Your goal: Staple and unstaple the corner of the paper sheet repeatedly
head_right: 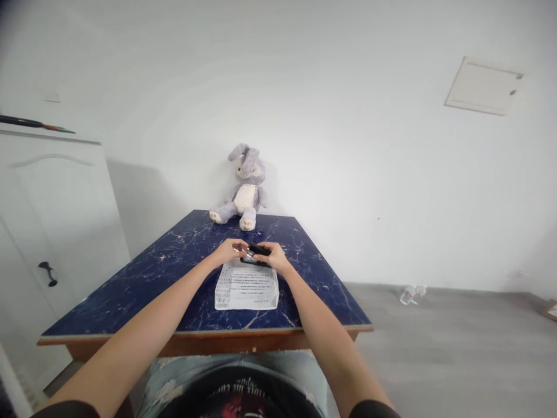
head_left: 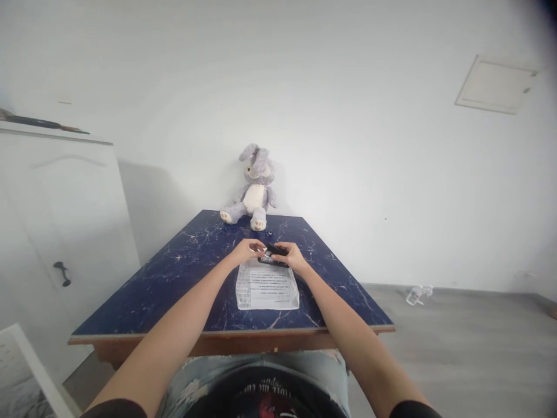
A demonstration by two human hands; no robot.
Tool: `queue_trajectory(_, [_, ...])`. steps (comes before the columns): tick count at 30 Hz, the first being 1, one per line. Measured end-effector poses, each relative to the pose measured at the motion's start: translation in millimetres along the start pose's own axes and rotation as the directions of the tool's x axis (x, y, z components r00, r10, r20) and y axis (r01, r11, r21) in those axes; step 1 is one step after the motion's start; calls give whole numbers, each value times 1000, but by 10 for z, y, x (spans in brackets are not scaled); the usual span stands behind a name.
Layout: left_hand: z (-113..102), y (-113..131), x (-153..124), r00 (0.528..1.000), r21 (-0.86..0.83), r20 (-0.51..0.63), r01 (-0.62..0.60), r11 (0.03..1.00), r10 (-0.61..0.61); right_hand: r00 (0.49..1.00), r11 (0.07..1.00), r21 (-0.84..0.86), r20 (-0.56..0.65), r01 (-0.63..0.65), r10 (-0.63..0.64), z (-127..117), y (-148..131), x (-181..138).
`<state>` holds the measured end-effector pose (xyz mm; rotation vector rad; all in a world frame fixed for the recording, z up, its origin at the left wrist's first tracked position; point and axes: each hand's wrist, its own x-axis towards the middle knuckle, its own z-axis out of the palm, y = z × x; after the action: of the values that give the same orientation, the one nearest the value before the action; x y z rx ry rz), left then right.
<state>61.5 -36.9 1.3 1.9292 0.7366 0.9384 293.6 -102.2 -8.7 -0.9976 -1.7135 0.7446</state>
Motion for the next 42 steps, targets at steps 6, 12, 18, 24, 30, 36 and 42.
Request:
queue_trajectory(6, [-196,-196,-46,848,515,-503,450,730,-168,892,965,-242,-452,-103,-19,-304,31,47])
queue_trajectory(12, [-131,-275,-22,906,703,-375,416,577,-196,832,780,-524,-555,-343,-7,-517,25,-1])
queue_trajectory(18, [-50,-342,50,934,646,-330,328,689,-136,832,665,-622,-554,-414,0,-540,59,-12])
queue_trajectory(24, [-190,-394,73,874,479,-475,353,804,-101,855,574,-671,-507,-470,109,-559,85,-6])
queue_trajectory(30, [-249,-369,93,803,300,-596,210,931,11,928,615,-699,-329,-365,177,-499,164,26])
queue_trajectory(36, [-221,-367,96,779,278,-626,248,928,-21,971,703,-678,-228,-215,77,-437,186,27])
queue_trajectory(42, [-158,-360,94,809,265,-577,317,911,-114,975,724,-666,-219,-177,37,-417,142,18])
